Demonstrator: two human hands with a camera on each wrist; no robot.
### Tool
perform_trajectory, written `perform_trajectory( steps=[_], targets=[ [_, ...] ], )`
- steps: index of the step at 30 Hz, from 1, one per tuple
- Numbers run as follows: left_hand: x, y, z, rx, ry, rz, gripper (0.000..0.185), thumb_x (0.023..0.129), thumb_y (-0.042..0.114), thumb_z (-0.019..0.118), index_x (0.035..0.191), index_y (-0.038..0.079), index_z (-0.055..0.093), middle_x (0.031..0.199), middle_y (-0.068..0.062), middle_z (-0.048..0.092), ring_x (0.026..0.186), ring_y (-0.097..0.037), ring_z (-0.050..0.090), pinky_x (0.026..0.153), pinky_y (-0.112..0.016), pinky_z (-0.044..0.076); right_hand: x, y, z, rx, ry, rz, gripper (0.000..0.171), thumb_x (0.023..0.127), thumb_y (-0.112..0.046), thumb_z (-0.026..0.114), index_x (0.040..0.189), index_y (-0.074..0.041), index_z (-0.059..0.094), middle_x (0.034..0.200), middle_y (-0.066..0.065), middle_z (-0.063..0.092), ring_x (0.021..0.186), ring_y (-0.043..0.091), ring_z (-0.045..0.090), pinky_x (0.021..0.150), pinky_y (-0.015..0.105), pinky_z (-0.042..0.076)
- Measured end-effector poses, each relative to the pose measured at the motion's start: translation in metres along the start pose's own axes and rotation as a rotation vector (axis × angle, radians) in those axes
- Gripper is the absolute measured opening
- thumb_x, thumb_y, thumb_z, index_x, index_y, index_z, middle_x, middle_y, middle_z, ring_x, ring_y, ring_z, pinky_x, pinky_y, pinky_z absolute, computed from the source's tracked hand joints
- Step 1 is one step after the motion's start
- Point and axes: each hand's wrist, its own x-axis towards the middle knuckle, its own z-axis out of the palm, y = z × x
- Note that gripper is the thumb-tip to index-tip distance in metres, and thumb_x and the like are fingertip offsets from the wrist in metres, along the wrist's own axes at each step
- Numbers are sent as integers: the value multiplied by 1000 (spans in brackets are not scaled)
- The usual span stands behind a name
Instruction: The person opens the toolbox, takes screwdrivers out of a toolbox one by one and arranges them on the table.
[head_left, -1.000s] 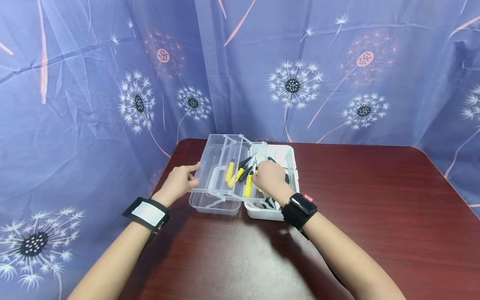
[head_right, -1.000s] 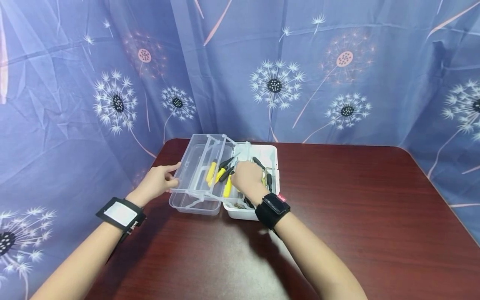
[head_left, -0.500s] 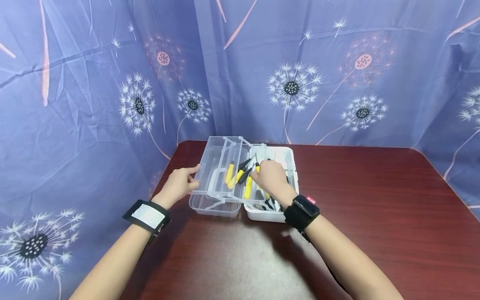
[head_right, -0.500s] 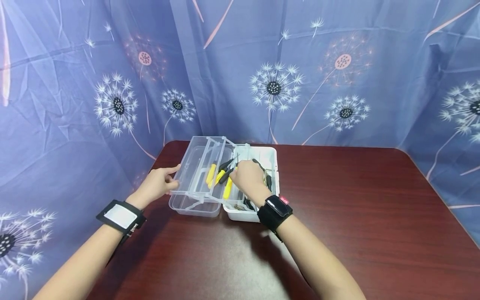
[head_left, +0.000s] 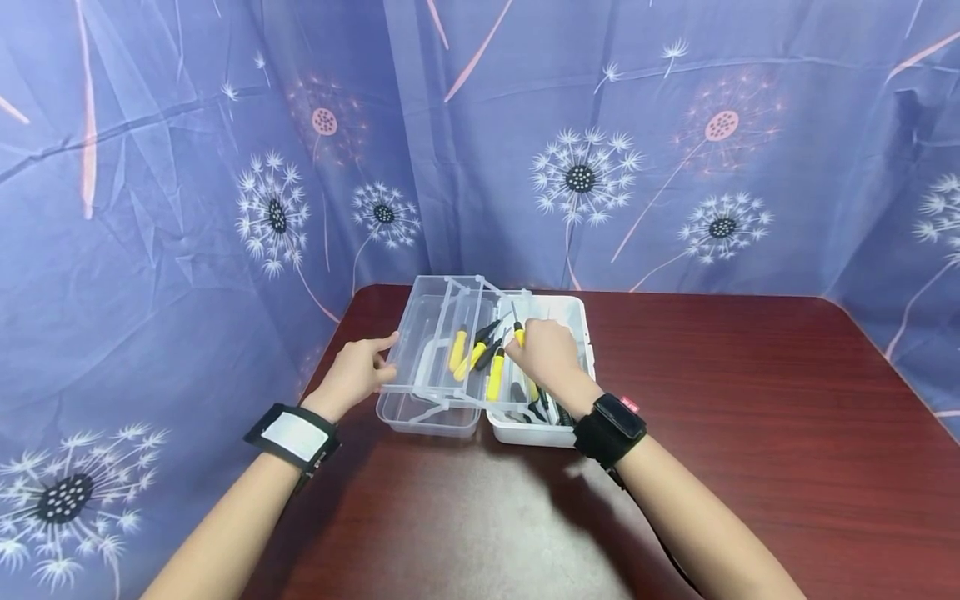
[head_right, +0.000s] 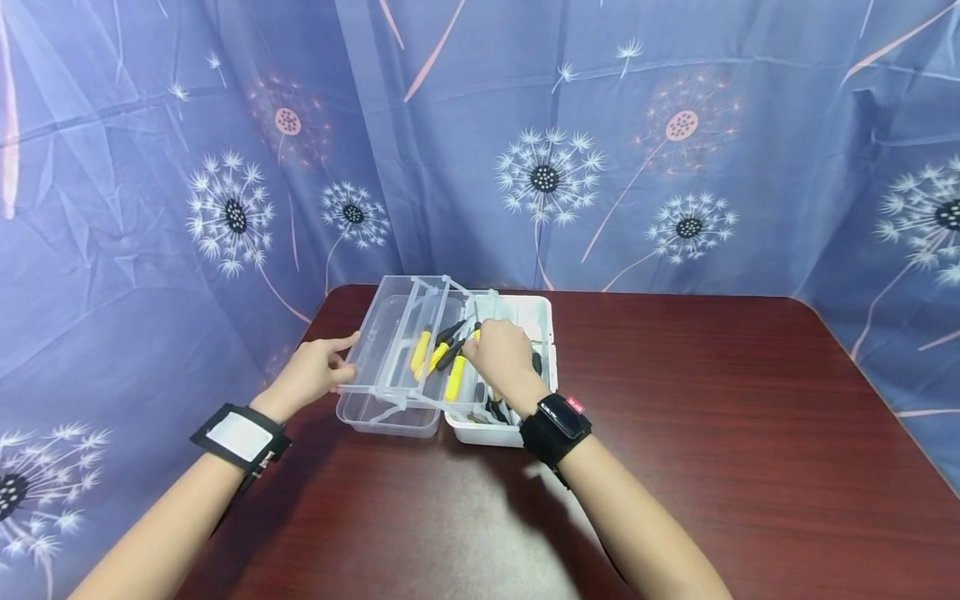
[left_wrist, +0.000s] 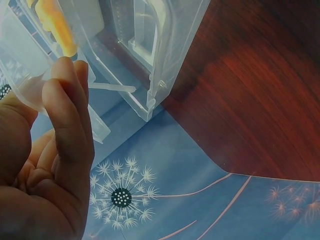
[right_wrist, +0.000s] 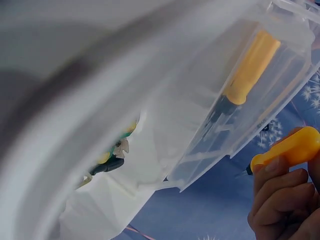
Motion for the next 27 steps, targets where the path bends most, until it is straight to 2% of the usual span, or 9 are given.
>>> perform_trajectory(
  steps=[6, 15, 20, 27],
  targets=[
    [1, -1, 0, -3, -3, 2, 60, 82, 7, 60, 141, 4, 47, 60, -6, 66, 53, -14, 67, 45, -23, 36, 0, 7, -5, 6, 3, 20, 31, 81, -20, 55, 57, -13, 37, 54, -4, 27, 48, 14, 31, 43, 27, 26],
    [0, -2, 1, -7, -8, -6, 60, 82, 7, 59, 141, 3, 46, 61, -7, 66, 55, -18, 69, 45, -23, 37, -4, 16, -12, -20, -11, 62, 27, 83, -22, 56, 61, -12, 43, 55, -3, 32, 49, 16, 36, 44, 28, 30],
    [1, -2, 2, -11, -5, -4, 60, 82, 6, 59, 141, 3, 46, 62, -8, 66, 57, -22, 70, 45, -23, 38, -6, 25, -13, -22, -13, 84, 32, 85, -25, 57, 60, -12, 42, 54, -3, 31, 47, 15, 34, 43, 28, 30],
    [2, -4, 2, -14, 3, 5, 60, 82, 6, 59, 141, 3, 46, 60, -7, 65, 56, -21, 70, 44, -23, 37, -8, 39, -16, -34, 30, 116, 38, 85, -30, 61, 59, -12, 40, 54, -3, 29, 49, 17, 37, 45, 31, 32]
  ],
)
